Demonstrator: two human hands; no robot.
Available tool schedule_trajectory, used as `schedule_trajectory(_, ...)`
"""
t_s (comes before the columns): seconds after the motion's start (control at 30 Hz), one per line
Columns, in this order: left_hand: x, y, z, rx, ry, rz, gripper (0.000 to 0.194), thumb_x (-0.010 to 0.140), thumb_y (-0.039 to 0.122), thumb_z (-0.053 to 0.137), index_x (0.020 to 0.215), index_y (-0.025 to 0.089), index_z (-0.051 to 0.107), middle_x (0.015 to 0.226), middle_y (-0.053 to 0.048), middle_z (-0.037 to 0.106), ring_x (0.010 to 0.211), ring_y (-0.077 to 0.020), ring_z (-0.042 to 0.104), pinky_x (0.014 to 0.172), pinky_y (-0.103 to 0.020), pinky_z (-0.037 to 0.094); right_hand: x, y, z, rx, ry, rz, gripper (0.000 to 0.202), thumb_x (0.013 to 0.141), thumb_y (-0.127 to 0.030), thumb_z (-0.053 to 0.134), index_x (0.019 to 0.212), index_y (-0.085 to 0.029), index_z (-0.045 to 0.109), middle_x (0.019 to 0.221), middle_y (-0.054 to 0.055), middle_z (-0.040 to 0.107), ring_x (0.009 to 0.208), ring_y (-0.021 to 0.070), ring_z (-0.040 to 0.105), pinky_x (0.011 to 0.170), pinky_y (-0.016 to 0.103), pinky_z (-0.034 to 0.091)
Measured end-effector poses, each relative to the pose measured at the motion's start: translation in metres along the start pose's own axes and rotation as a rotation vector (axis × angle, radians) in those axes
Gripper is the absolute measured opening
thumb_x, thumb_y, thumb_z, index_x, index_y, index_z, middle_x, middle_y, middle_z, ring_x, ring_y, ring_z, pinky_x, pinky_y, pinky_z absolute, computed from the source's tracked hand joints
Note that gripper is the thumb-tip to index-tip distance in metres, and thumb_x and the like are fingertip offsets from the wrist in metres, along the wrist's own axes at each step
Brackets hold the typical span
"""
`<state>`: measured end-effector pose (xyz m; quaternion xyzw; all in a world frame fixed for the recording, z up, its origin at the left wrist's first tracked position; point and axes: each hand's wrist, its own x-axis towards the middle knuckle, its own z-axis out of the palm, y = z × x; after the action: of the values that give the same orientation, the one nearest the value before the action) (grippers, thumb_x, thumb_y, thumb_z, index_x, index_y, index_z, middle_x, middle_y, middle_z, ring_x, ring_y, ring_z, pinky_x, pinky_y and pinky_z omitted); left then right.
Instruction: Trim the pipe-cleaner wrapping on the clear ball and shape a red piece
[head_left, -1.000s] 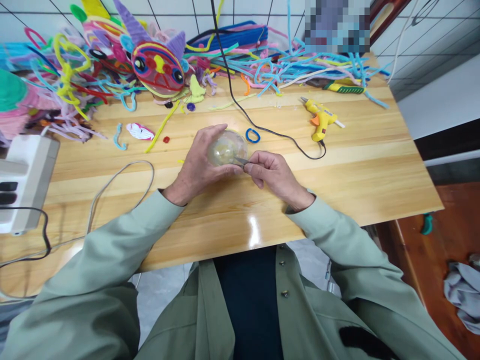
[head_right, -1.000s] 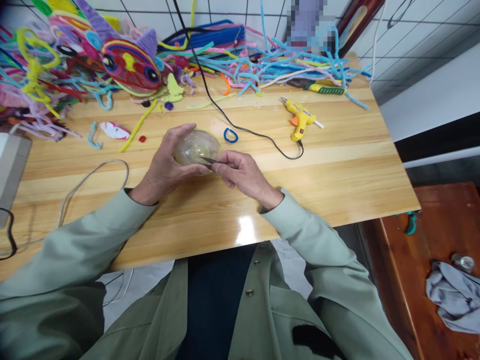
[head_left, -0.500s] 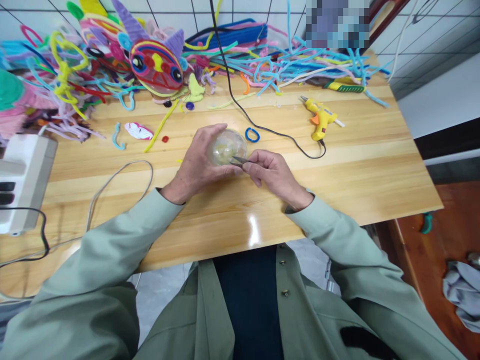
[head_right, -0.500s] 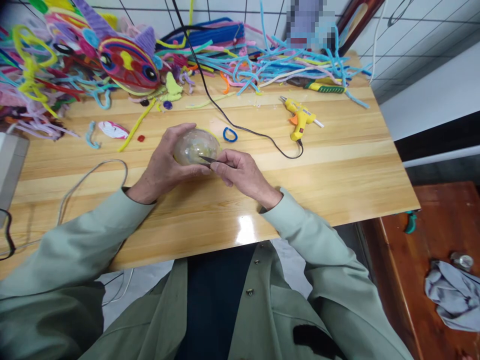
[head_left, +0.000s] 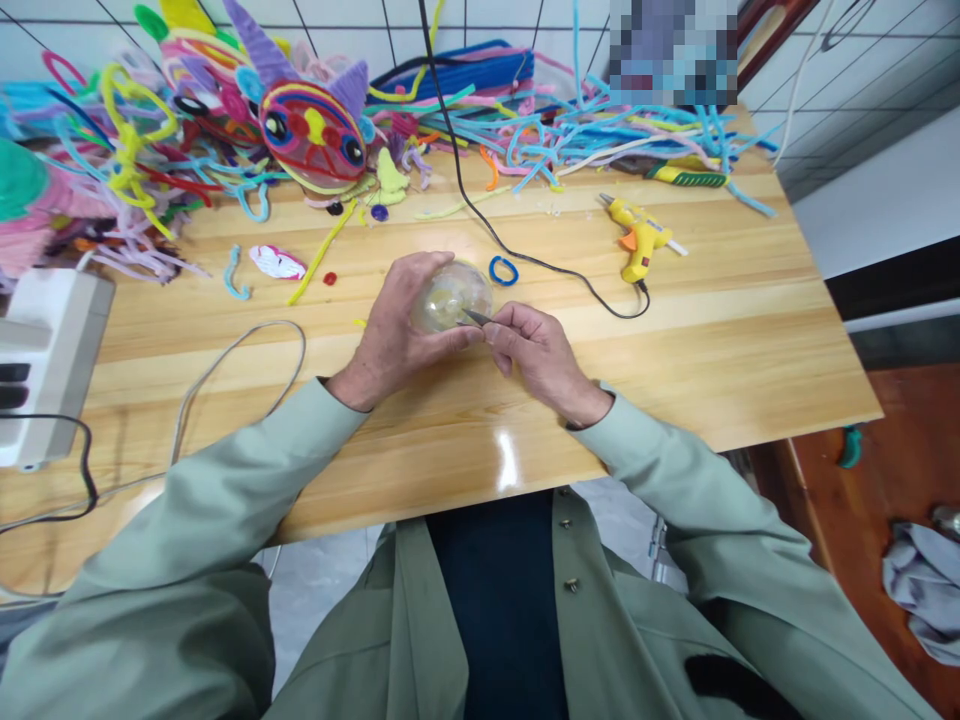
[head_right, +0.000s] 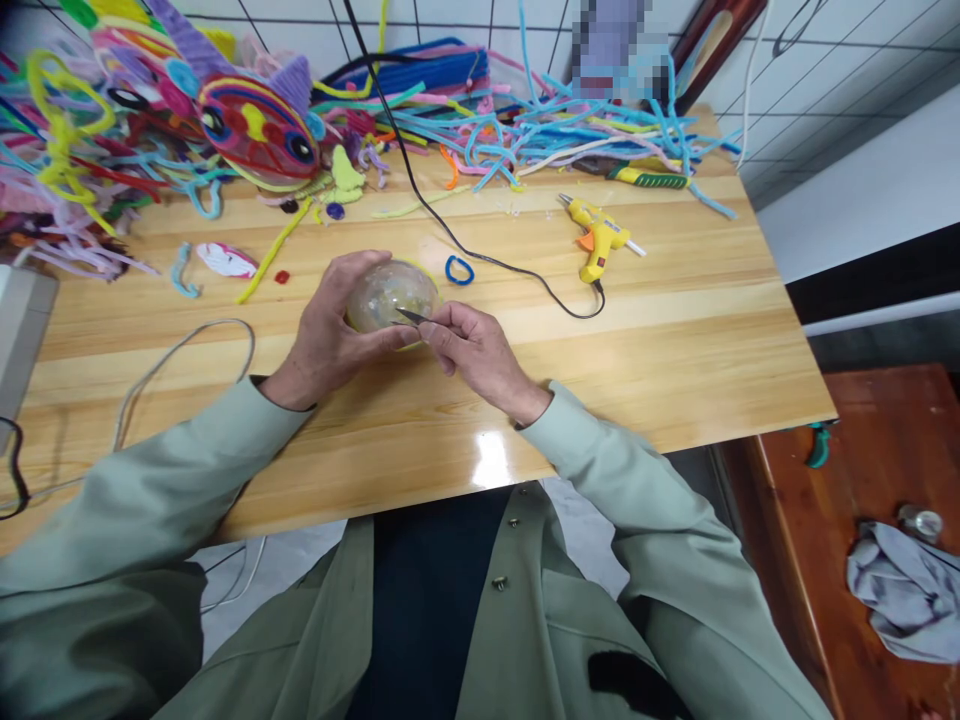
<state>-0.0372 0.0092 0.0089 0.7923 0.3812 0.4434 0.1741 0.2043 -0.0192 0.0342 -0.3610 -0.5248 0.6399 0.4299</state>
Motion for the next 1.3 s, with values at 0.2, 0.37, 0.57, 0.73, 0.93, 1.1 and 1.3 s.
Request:
schedule_trajectory(0.2,-0.002,0.001,0.002,-0.016,0.024,-0.01,0.086,0.094,0.077,0.087,0.163,0.036,0.057,0.158,-0.013,0.068,0.151,-0.0386,0.066,0.132,-0.059,0.053,-0.001,0.005,0.005,0.019,0.042,0.007,0.041,0.099,-0.056,0.086,0.084,-0.023,0.066,0.059,-0.009,0.058,0.055,0.0085,0.046,0.058,0.025,0.04)
schedule_trajectory(0.37,-0.003,0.003,0.004,-0.033,0.031,-0.017,0.088,0.093,0.08,0.085,0.164,0.036,0.056,0.16,-0.014,0.068,0.153,-0.039,0.065,0.134,-0.06,0.05,-0.002,0.01,0.009,0.045,0.079,-0.018,0.041,0.1,-0.055,0.085,0.084,-0.023,0.065,0.061,-0.008,0.058,0.055,0.0086,0.047,0.059,0.026,0.04)
schedule_trajectory(0.57,-0.003,-0.004,0.003,0.014,0.011,-0.001,0.099,0.089,0.087,0.082,0.169,0.037,0.051,0.164,-0.014,0.066,0.153,-0.0394,0.065,0.132,-0.059,0.052,0.0,0.005,0.011,0.035,0.099,0.0,0.044,0.098,-0.06,0.086,0.085,-0.024,0.064,0.059,-0.009,0.056,0.054,0.0088,0.044,0.057,0.026,0.041)
schedule_trajectory(0.73,-0.003,-0.011,0.002,0.047,-0.025,-0.046,0.114,0.078,0.096,0.081,0.17,0.037,0.05,0.164,-0.015,0.065,0.152,-0.0426,0.064,0.131,-0.061,0.053,0.0,-0.005,0.004,-0.031,0.009,0.039,0.043,0.098,-0.056,0.086,0.084,-0.023,0.063,0.056,-0.01,0.054,0.053,0.0083,0.043,0.055,0.026,0.036)
schedule_trajectory(0.93,-0.003,-0.007,0.002,0.019,-0.008,-0.025,0.109,0.08,0.096,0.08,0.168,0.038,0.052,0.164,-0.014,0.065,0.152,-0.042,0.064,0.132,-0.062,0.052,-0.003,-0.009,0.005,-0.065,0.016,0.031,0.039,0.099,-0.052,0.084,0.084,-0.023,0.063,0.058,-0.009,0.054,0.053,0.008,0.041,0.054,0.026,0.035)
schedule_trajectory(1.1,-0.003,0.0,0.005,0.016,0.033,-0.079,0.102,0.08,0.094,0.084,0.161,0.038,0.059,0.159,-0.013,0.069,0.152,-0.0412,0.065,0.133,-0.063,0.051,-0.006,-0.003,0.013,-0.056,0.095,0.023,0.041,0.099,-0.057,0.083,0.085,-0.025,0.062,0.059,-0.009,0.053,0.055,0.0094,0.041,0.055,0.027,0.038)
schedule_trajectory(1.3,-0.007,0.002,0.01,-0.001,0.067,-0.063,0.097,0.084,0.09,0.084,0.163,0.039,0.057,0.159,-0.012,0.068,0.153,-0.0409,0.064,0.134,-0.062,0.05,-0.006,0.006,0.018,-0.02,0.139,0.013,0.047,0.098,-0.066,0.082,0.087,-0.026,0.06,0.06,-0.01,0.051,0.055,0.0098,0.042,0.057,0.028,0.04)
